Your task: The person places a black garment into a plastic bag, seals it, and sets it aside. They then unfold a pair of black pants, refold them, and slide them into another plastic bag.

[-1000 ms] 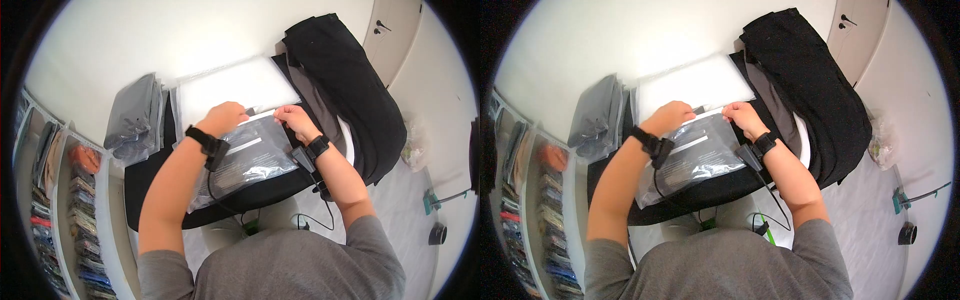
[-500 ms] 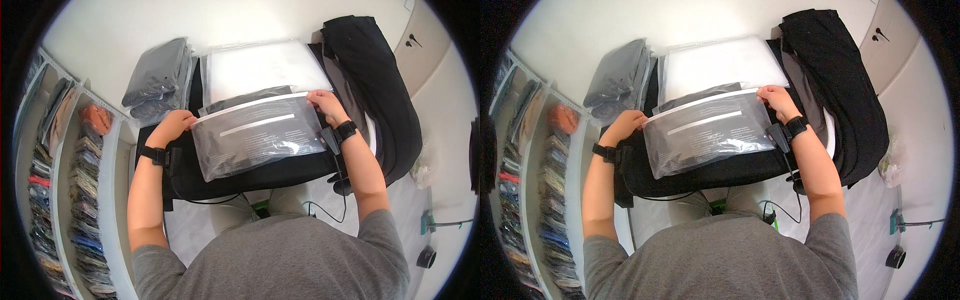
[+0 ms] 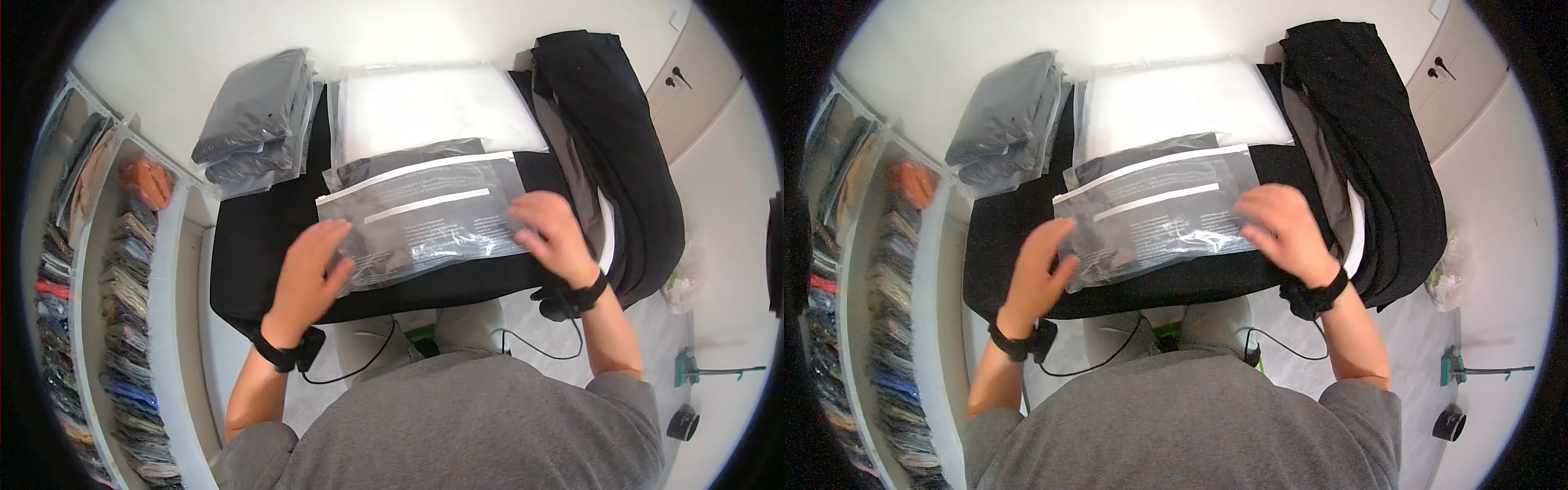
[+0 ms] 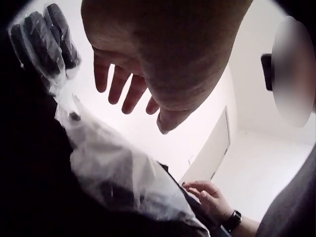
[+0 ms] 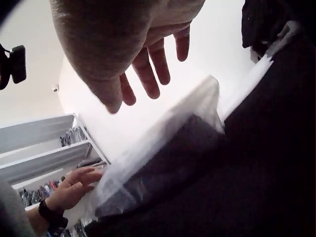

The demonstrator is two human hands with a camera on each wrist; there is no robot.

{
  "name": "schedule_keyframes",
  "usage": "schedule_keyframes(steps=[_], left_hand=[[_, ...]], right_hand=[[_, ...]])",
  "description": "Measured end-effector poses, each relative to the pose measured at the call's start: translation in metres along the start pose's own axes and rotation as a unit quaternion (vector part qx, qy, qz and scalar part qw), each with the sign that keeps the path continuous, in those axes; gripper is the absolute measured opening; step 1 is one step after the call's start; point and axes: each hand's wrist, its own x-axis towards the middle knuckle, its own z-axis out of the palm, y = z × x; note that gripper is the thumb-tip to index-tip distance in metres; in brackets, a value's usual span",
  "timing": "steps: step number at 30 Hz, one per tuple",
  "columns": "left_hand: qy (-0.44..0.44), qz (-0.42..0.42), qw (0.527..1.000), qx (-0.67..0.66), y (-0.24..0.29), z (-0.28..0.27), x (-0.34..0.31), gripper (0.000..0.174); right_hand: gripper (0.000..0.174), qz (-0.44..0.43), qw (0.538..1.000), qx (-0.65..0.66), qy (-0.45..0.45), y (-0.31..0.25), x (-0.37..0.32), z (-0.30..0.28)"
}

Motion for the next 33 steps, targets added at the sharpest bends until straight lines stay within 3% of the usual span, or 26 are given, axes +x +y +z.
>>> schedule_keyframes(steps=[2, 3, 5, 9, 12, 14, 15, 17, 18, 20, 22, 26, 27, 28, 30, 31, 32, 33], left_hand=[[-0.045, 0.026, 0.997, 0.055, 0.008, 0.017, -0.004, 0.062], [-0.046, 0.028, 0.997, 0.054, 0.011, 0.028, -0.007, 0.062], [-0.060, -0.058, 0.994, 0.075, 0.013, 0.048, -0.011, 0.079], [-0.068, -0.073, 0.993, 0.067, 0.007, 0.056, -0.010, 0.086], [-0.078, -0.058, 0.994, 0.056, 0.000, 0.052, -0.010, 0.078], [-0.113, -0.077, 0.990, 0.046, 0.000, 0.039, 0.001, 0.061], [-0.110, -0.078, 0.990, 0.048, 0.001, 0.030, 0.007, 0.061], [-0.102, -0.079, 0.992, 0.005, 0.004, 0.006, 0.019, 0.044], [-0.071, -0.023, 0.997, 0.009, 0.005, -0.008, 0.026, 0.034], [-0.101, -0.121, 0.984, -0.084, 0.031, -0.049, 0.040, 0.030], [-0.130, -0.190, 0.964, -0.133, 0.026, -0.072, 0.045, 0.032], [-0.082, -0.206, 0.957, -0.186, -0.013, -0.071, 0.061, 0.034], [-0.080, -0.204, 0.958, -0.185, -0.028, -0.069, 0.068, 0.034], [-0.067, -0.226, 0.949, -0.212, -0.042, -0.067, 0.075, 0.036], [-0.053, -0.244, 0.939, -0.236, -0.054, -0.055, 0.080, 0.038], [0.018, -0.211, 0.905, -0.370, -0.055, -0.047, 0.083, 0.044], [0.087, -0.171, 0.847, -0.495, -0.058, -0.040, 0.085, 0.050], [0.029, -0.113, 0.812, -0.571, -0.067, -0.038, 0.081, 0.060]], right_hand=[[0.052, 0.003, 0.996, -0.017, -0.086, -0.012, -0.010, 0.008], [0.057, 0.027, 0.995, -0.002, -0.096, -0.011, -0.011, 0.014], [0.063, 0.054, 0.993, 0.010, -0.104, -0.007, -0.016, 0.025], [0.074, 0.131, 0.978, 0.133, -0.094, -0.001, -0.018, 0.034], [0.075, 0.131, 0.978, 0.148, -0.069, 0.009, -0.021, 0.042], [0.074, 0.107, 0.985, 0.130, -0.040, 0.012, -0.018, 0.043], [0.071, 0.141, 0.971, 0.193, -0.015, 0.010, -0.014, 0.039], [0.063, 0.181, 0.948, 0.262, 0.017, 0.003, -0.005, 0.026], [0.061, 0.196, 0.940, 0.279, 0.013, 0.001, -0.001, 0.016], [0.066, 0.223, 0.910, 0.349, -0.014, -0.016, 0.009, -0.016], [0.089, 0.208, 0.892, 0.397, -0.057, -0.019, 0.013, -0.035], [0.078, 0.139, 0.944, 0.295, -0.047, 0.009, 0.017, -0.008], [0.072, 0.183, 0.949, 0.251, -0.057, 0.019, 0.013, 0.004], [0.077, 0.136, 0.979, 0.152, -0.022, 0.020, 0.015, 0.014], [0.082, 0.179, 0.930, 0.321, 0.003, 0.022, 0.027, 0.032], [0.084, 0.180, 0.888, 0.423, 0.013, 0.023, 0.033, 0.042], [0.084, 0.177, 0.888, 0.423, 0.017, 0.024, 0.035, 0.045], [0.083, 0.214, 0.883, 0.418, -0.009, 0.024, 0.037, 0.047]])
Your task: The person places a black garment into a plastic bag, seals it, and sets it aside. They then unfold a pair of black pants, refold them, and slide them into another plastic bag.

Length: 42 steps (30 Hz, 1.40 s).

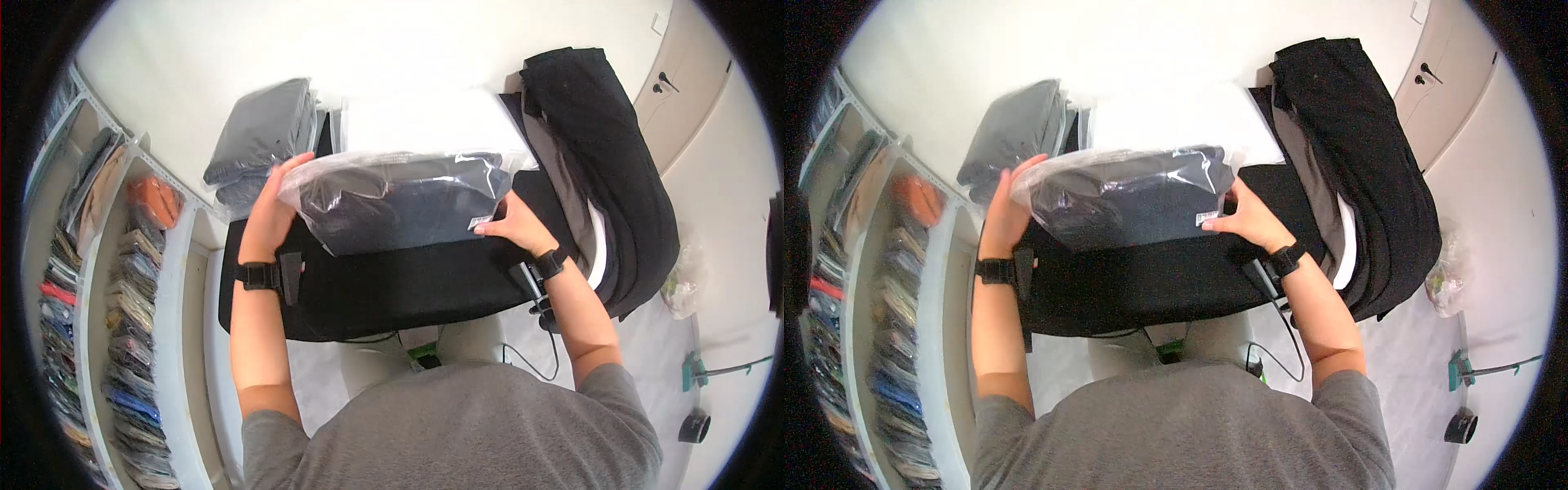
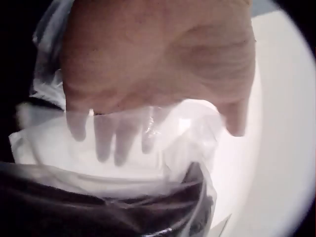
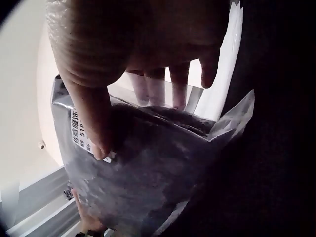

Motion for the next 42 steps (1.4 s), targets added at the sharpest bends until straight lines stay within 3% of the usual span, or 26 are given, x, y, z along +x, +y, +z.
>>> schedule_keyframes(steps=[1, 2, 3, 4, 5, 9, 11, 12, 15, 17, 19, 20, 21, 23, 24, 25, 28, 30, 33, 35, 40, 42], left_hand=[[-0.027, 0.000, 0.992, -0.122, -0.017, -0.011, -0.003, 0.064], [-0.044, 0.001, 0.987, -0.154, -0.038, -0.022, -0.010, 0.063], [-0.061, 0.001, 0.981, -0.187, -0.053, -0.029, -0.017, 0.064], [-0.063, -0.074, 0.995, 0.025, -0.059, -0.031, -0.022, 0.067], [-0.062, -0.145, 0.959, 0.236, -0.059, -0.029, -0.025, 0.072], [-0.052, -0.157, 0.961, 0.220, -0.064, 0.008, -0.029, 0.059], [0.006, -0.158, 0.967, 0.201, -0.070, 0.008, -0.024, 0.046], [0.014, -0.109, 0.972, 0.208, -0.072, 0.008, -0.023, 0.042], [0.057, -0.092, 0.977, 0.185, -0.057, 0.021, -0.025, 0.040], [0.064, -0.141, 0.969, 0.193, -0.053, 0.028, -0.032, 0.046], [0.082, -0.264, 0.952, 0.130, -0.066, 0.028, -0.044, 0.052], [0.072, -0.322, 0.917, 0.224, -0.076, 0.024, -0.048, 0.056], [0.072, -0.330, 0.915, 0.219, -0.079, 0.020, -0.056, 0.056], [0.064, -0.365, 0.926, 0.079, -0.072, 0.013, -0.065, 0.057], [0.076, -0.356, 0.929, 0.070, -0.093, -0.018, -0.070, 0.056], [0.102, -0.332, 0.936, 0.057, -0.064, -0.001, -0.071, 0.053], [0.141, -0.319, 0.937, -0.002, -0.069, -0.014, -0.073, 0.048], [0.064, -0.304, 0.942, -0.127, -0.083, -0.022, -0.072, 0.046], [0.055, -0.320, 0.932, -0.159, -0.082, 0.007, -0.064, 0.044], [0.043, -0.318, 0.932, -0.172, -0.082, 0.016, -0.057, 0.046], [0.036, -0.364, 0.921, -0.136, -0.075, 0.023, -0.050, 0.047], [0.038, -0.359, 0.920, -0.150, -0.085, 0.015, -0.054, 0.046]], right_hand=[[0.082, 0.044, 0.999, -0.008, -0.007, 0.003, 0.002, 0.001], [0.080, 0.014, 0.999, -0.034, -0.012, 0.012, 0.004, 0.000], [0.071, 0.059, 0.998, 0.000, -0.034, 0.007, 0.003, 0.001], [0.063, 0.092, 0.994, -0.033, -0.043, 0.023, 0.005, -0.002], [0.057, 0.125, 0.989, -0.064, -0.051, 0.028, 0.006, -0.001], [0.045, 0.145, 0.987, -0.061, -0.036, 0.012, -0.003, 0.006], [0.040, 0.078, 0.997, -0.009, -0.018, 0.026, 0.000, 0.011], [0.036, 0.046, 0.998, -0.049, 0.020, 0.031, 0.000, 0.011], [0.036, 0.091, 0.992, 0.055, 0.070, 0.017, -0.002, 0.017], [0.046, 0.156, 0.981, 0.078, 0.088, 0.012, -0.002, 0.016], [0.053, 0.263, 0.958, 0.081, 0.079, 0.000, -0.007, 0.017], [0.056, 0.292, 0.950, 0.084, 0.069, 0.024, -0.007, 0.017], [0.056, 0.301, 0.948, 0.085, 0.066, 0.028, -0.014, 0.013], [0.054, 0.350, 0.930, 0.102, 0.044, 0.016, -0.021, 0.003], [0.049, 0.358, 0.924, 0.121, 0.067, 0.004, -0.025, 0.006], [0.049, 0.361, 0.923, 0.120, 0.066, 0.013, -0.028, 0.004], [0.054, 0.286, 0.930, 0.231, 0.008, 0.037, -0.037, -0.007], [0.053, 0.274, 0.938, 0.209, 0.025, 0.014, -0.040, 0.007], [0.053, 0.263, 0.944, 0.195, 0.050, 0.019, -0.040, 0.016], [0.050, 0.254, 0.933, 0.251, 0.049, 0.029, -0.041, 0.021], [0.044, 0.241, 0.946, 0.209, 0.060, 0.029, -0.045, 0.023], [0.038, 0.279, 0.909, 0.308, 0.033, 0.006, -0.040, 0.018]])
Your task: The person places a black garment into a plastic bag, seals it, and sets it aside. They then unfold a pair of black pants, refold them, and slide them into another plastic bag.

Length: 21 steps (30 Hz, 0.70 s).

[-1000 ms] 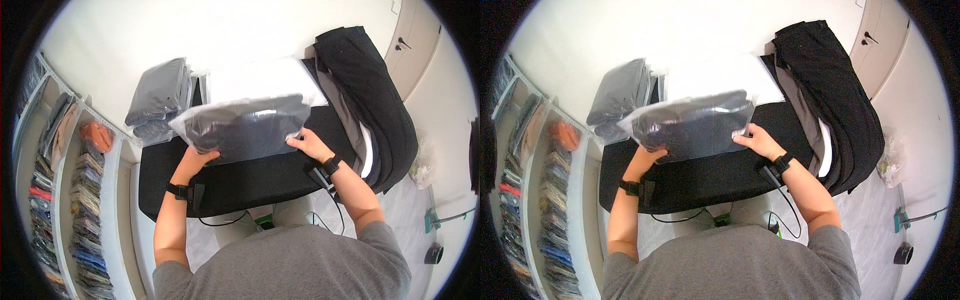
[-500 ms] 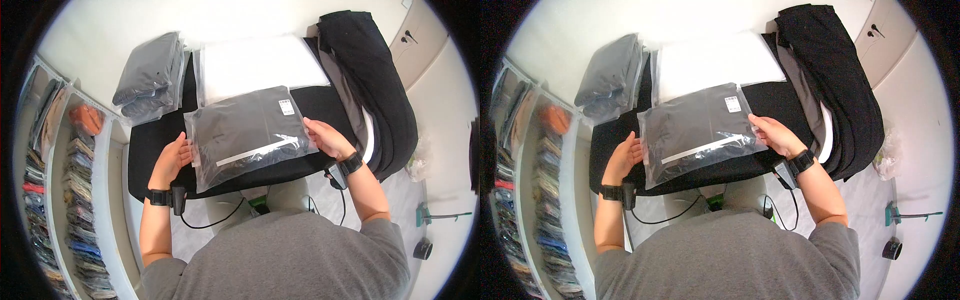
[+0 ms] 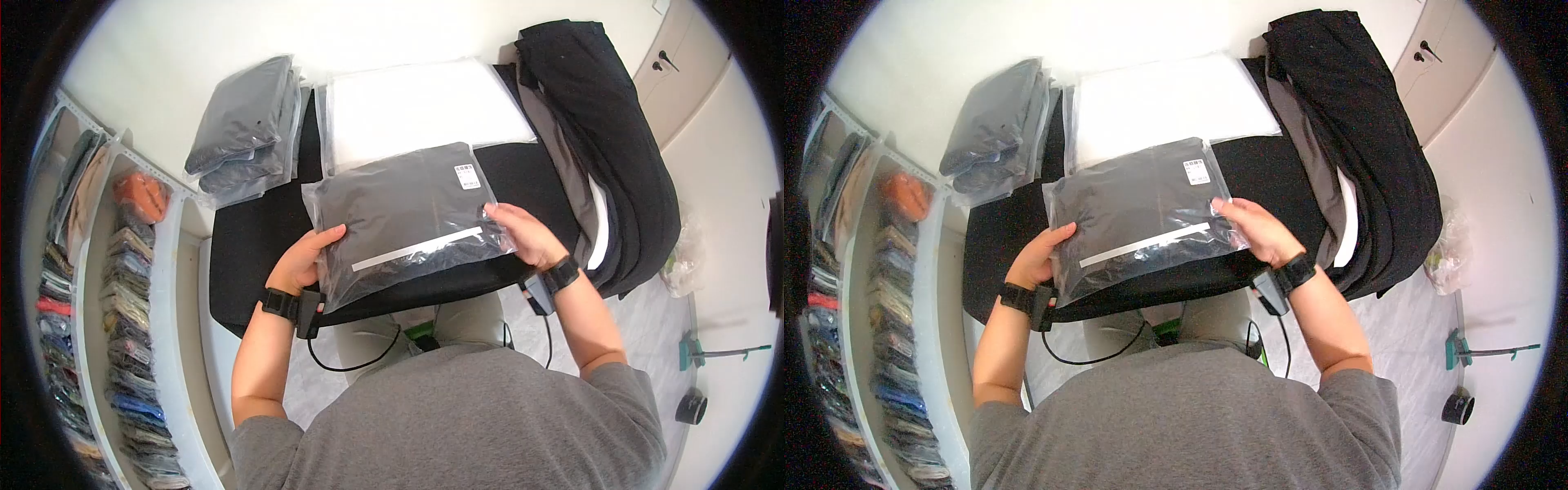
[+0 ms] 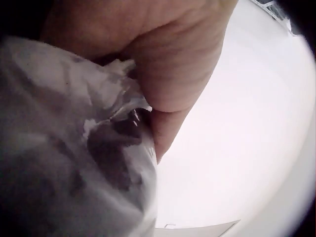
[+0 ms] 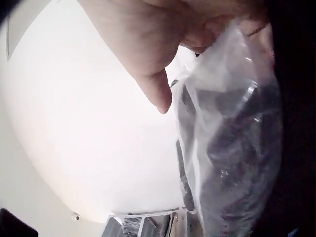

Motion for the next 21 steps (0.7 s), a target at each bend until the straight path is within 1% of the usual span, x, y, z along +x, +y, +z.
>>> schedule_keyframes(steps=[1, 3, 4, 5, 7, 8, 11, 14, 16, 18, 21], left_hand=[[-0.005, 0.002, 1.000, -0.013, -0.003, -0.003, 0.002, 0.045], [0.002, 0.004, 1.000, -0.008, -0.003, -0.001, 0.001, 0.045], [0.008, 0.006, 1.000, -0.004, -0.003, 0.000, 0.000, 0.045], [0.007, 0.008, 1.000, -0.003, -0.004, -0.002, 0.001, 0.045], [-0.002, 0.007, 1.000, -0.010, -0.007, -0.007, 0.004, 0.045], [-0.002, 0.010, 1.000, -0.009, -0.006, -0.005, 0.003, 0.045], [-0.001, 0.030, 0.999, -0.017, -0.006, 0.000, 0.000, 0.045], [0.012, 0.026, 0.999, -0.016, -0.005, 0.001, -0.001, 0.046], [0.022, 0.002, 1.000, -0.016, -0.005, -0.001, 0.000, 0.047], [0.027, 0.003, 0.999, -0.024, -0.006, 0.000, -0.001, 0.048], [0.028, 0.003, 0.999, -0.040, -0.007, -0.004, 0.002, 0.049]], right_hand=[[0.040, 0.001, 1.000, 0.004, -0.016, 0.000, 0.008, -0.009], [0.039, 0.009, 0.998, -0.017, -0.053, 0.000, 0.032, -0.035], [0.038, 0.018, 0.998, -0.044, -0.047, -0.016, 0.026, -0.024], [0.038, 0.015, 0.998, -0.044, -0.047, -0.018, 0.029, -0.018], [0.038, 0.046, 0.997, -0.059, -0.036, -0.023, 0.035, -0.010], [0.039, 0.063, 0.995, -0.064, -0.037, -0.018, 0.046, -0.017], [0.038, 0.062, 0.995, -0.075, -0.021, -0.007, 0.057, -0.027], [0.038, 0.065, 0.995, -0.079, -0.017, -0.005, 0.059, -0.028], [0.037, 0.064, 0.995, -0.077, -0.019, -0.004, 0.059, -0.028], [0.031, 0.085, 0.992, -0.094, 0.009, -0.004, 0.060, -0.028], [0.029, 0.066, 0.993, -0.097, 0.000, -0.010, 0.052, -0.019]])
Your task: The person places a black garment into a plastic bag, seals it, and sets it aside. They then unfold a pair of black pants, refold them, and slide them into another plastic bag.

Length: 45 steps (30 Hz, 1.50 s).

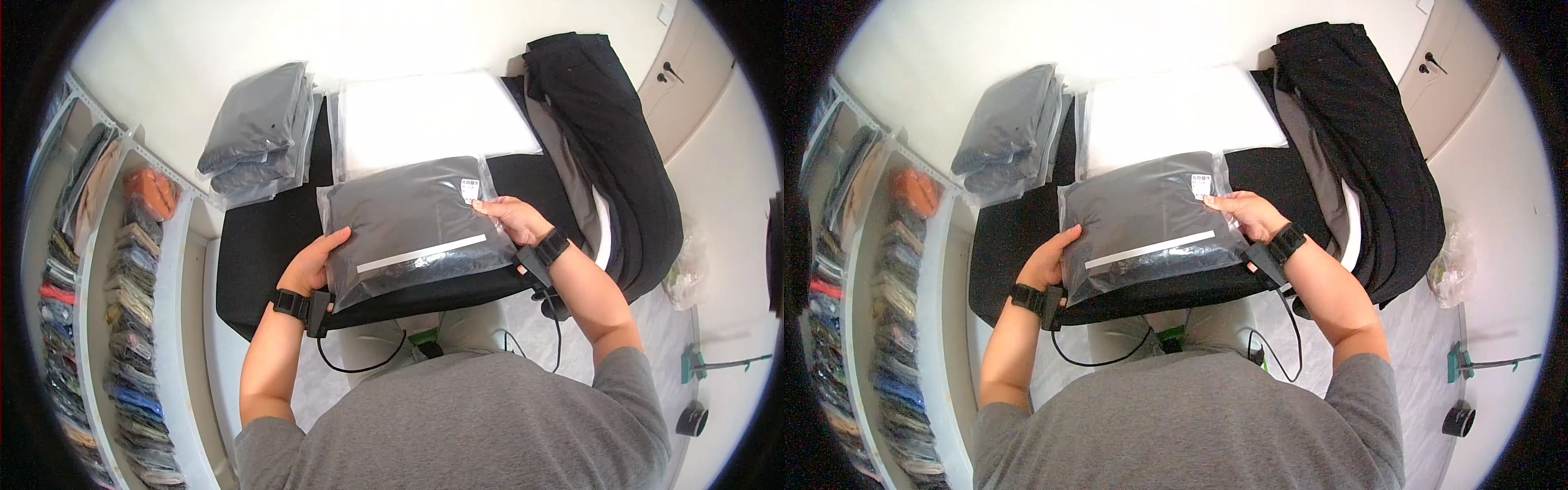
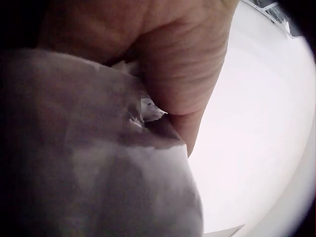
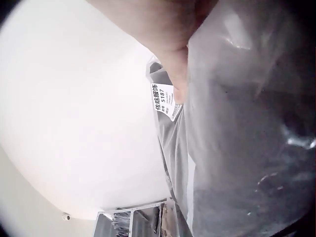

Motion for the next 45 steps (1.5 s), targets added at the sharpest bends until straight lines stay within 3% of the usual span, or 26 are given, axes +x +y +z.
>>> schedule_keyframes(steps=[4, 7, 10, 12, 16, 18, 20, 22, 25, 26, 28, 34, 36, 38, 39, 42, 45], left_hand=[[-0.005, 0.002, 1.000, -0.002, 0.001, 0.002, -0.001, 0.048], [-0.031, 0.011, 0.999, 0.006, -0.003, -0.001, 0.003, 0.047], [-0.037, 0.038, 0.999, -0.001, -0.008, 0.003, -0.001, 0.042], [-0.031, 0.048, 0.998, -0.019, -0.008, 0.012, -0.005, 0.042], [-0.015, 0.115, 0.993, -0.005, 0.000, 0.039, -0.028, 0.044], [-0.002, 0.200, 0.979, -0.036, 0.009, 0.047, -0.038, 0.044], [0.011, 0.228, 0.973, -0.038, 0.024, 0.049, -0.050, 0.044], [0.019, 0.265, 0.959, -0.096, 0.046, 0.058, -0.071, 0.044], [0.102, 0.363, 0.922, -0.092, 0.086, 0.054, -0.083, 0.042], [0.120, 0.383, 0.910, -0.098, 0.103, 0.045, -0.080, 0.042], [0.170, 0.431, 0.875, -0.140, 0.141, 0.040, -0.070, 0.037], [0.154, 0.528, 0.817, -0.172, 0.250, -0.048, 0.019, 0.031], [0.236, 0.522, 0.796, -0.194, 0.265, -0.080, 0.059, 0.033], [0.296, 0.455, 0.820, -0.183, 0.251, -0.090, 0.075, 0.035], [0.340, 0.446, 0.809, -0.173, 0.247, -0.089, 0.079, 0.036], [0.320, 0.447, 0.812, -0.195, 0.254, -0.097, 0.085, 0.038], [0.279, 0.442, 0.836, -0.168, 0.255, -0.108, 0.090, 0.040]], right_hand=[[0.036, 0.001, 0.999, -0.032, 0.001, 0.009, 0.009, -0.008], [0.055, 0.002, 1.000, 0.009, -0.004, -0.001, -0.020, 0.006], [0.062, -0.057, 0.997, 0.021, -0.042, -0.006, -0.056, 0.020], [0.059, -0.127, 0.989, -0.078, 0.014, -0.004, -0.063, 0.030], [0.052, -0.165, 0.981, -0.084, 0.057, -0.024, -0.070, 0.045], [0.045, -0.220, 0.967, -0.098, 0.083, -0.043, -0.067, 0.051], [0.043, -0.281, 0.947, -0.126, 0.094, -0.066, -0.058, 0.057], [0.041, -0.305, 0.938, -0.100, 0.130, -0.091, -0.056, 0.063], [0.042, -0.369, 0.920, -0.017, 0.129, -0.104, -0.062, 0.074], [0.042, -0.390, 0.911, 0.001, 0.135, -0.102, -0.065, 0.076], [0.039, -0.350, 0.925, -0.042, 0.142, -0.081, -0.063, 0.064], [0.028, -0.240, 0.951, -0.022, 0.193, 0.021, -0.053, 0.023], [0.020, -0.254, 0.931, -0.066, 0.255, 0.063, -0.043, 0.008], [0.013, -0.342, 0.875, -0.115, 0.323, 0.074, -0.050, 0.014], [0.009, -0.335, 0.866, -0.151, 0.338, 0.077, -0.048, 0.019], [0.009, -0.363, 0.794, -0.303, 0.381, 0.067, -0.051, 0.036], [0.012, -0.353, 0.804, -0.300, 0.373, 0.069, -0.049, 0.032]])
